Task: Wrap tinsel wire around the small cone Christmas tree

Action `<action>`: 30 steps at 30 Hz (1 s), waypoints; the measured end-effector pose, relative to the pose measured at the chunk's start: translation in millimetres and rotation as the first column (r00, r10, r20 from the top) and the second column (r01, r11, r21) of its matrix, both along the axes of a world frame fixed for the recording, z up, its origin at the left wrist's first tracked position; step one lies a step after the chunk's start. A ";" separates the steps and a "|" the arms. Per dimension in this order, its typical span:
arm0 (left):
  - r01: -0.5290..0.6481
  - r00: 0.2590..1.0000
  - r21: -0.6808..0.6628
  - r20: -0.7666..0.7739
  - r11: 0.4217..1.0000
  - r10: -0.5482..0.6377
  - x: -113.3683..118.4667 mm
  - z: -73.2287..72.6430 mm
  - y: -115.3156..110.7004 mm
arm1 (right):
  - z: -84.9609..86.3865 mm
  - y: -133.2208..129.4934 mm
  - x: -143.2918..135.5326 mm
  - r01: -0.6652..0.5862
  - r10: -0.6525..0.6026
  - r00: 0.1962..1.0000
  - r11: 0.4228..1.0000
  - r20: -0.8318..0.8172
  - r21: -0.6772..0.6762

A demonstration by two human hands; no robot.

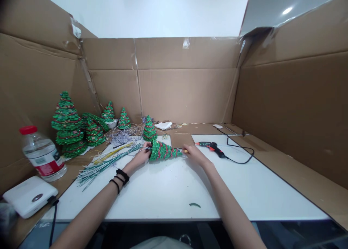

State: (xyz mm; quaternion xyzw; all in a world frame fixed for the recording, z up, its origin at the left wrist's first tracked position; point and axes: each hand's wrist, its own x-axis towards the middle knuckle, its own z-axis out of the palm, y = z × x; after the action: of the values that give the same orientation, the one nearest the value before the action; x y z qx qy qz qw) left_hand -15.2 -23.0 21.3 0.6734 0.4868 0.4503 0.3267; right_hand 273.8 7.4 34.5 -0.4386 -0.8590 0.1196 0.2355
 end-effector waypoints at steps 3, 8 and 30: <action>-0.013 1.000 0.008 -0.002 1.000 0.013 -0.3 2.3 -2.6 | -0.4 -3.6 -9.6 0.012 -0.012 1.000 0.999 0.010 0.039; 0.055 0.996 0.021 -0.066 0.998 -0.053 -7.3 6.6 -2.8 | -2.4 -4.5 -17.8 0.023 -0.024 0.999 0.999 0.035 0.039; 0.173 0.970 -0.143 -0.147 0.974 -0.194 -29.2 27.2 0.0 | 2.5 -4.6 -10.8 0.056 -0.056 0.998 0.998 0.017 -0.025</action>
State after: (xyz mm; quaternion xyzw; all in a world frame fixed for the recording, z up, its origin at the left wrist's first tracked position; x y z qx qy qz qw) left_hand -44.4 -23.0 48.5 0.7270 0.4750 0.3302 0.3699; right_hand 263.0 2.7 37.0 -0.4664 -0.8466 0.1206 0.2263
